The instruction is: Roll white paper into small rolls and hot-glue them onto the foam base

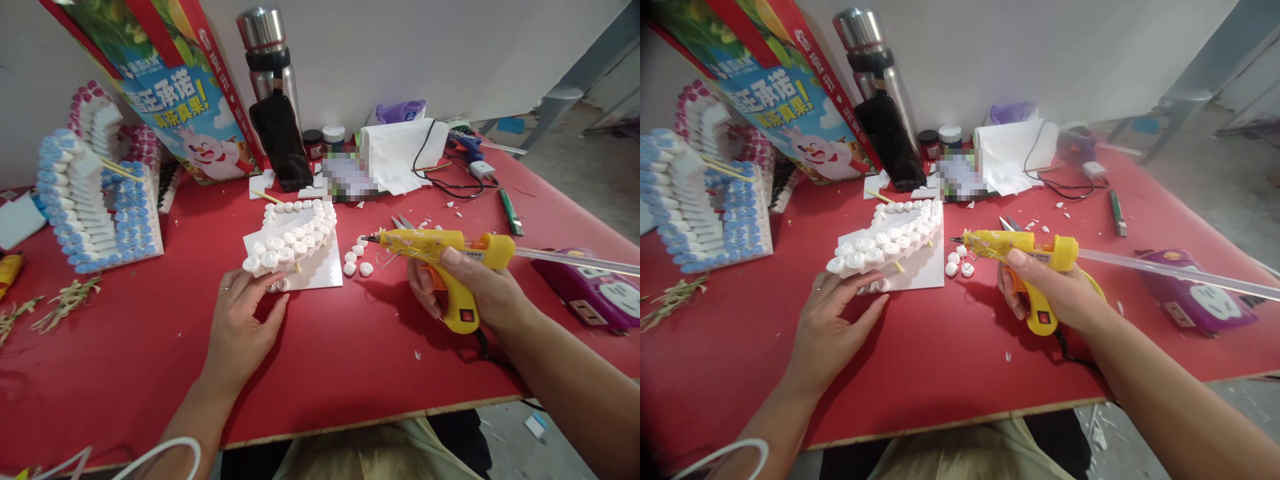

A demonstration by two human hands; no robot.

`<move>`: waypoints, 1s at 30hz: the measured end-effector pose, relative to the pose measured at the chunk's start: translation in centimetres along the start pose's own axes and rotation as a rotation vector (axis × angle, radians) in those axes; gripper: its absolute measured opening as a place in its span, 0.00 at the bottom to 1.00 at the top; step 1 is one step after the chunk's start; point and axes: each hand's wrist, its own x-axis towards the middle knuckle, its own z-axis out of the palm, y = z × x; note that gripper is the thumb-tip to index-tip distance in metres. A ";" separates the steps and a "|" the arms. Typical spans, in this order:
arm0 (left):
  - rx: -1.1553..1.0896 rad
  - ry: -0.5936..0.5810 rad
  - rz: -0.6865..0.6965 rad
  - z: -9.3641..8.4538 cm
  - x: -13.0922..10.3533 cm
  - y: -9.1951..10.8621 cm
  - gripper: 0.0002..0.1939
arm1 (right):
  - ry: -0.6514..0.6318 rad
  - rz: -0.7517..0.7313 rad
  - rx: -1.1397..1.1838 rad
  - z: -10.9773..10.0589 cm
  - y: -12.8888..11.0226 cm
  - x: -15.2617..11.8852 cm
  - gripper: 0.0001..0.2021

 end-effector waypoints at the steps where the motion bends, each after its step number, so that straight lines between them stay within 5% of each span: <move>1: -0.009 0.009 0.006 0.0 0.0 -0.1 0.13 | 0.003 -0.001 0.002 0.0 0.0 0.0 0.23; 20: 0.052 0.029 0.087 -0.4 -0.1 0.1 0.18 | 0.006 -0.003 0.072 0.3 -0.1 0.1 0.22; 24: 0.028 0.045 0.096 -1.1 -0.6 1.3 0.15 | 0.013 -0.005 0.084 0.0 0.0 0.1 0.23; 30: -0.154 -0.120 0.175 -0.6 -0.2 5.0 0.13 | 0.024 -0.017 0.090 0.2 -0.2 0.3 0.23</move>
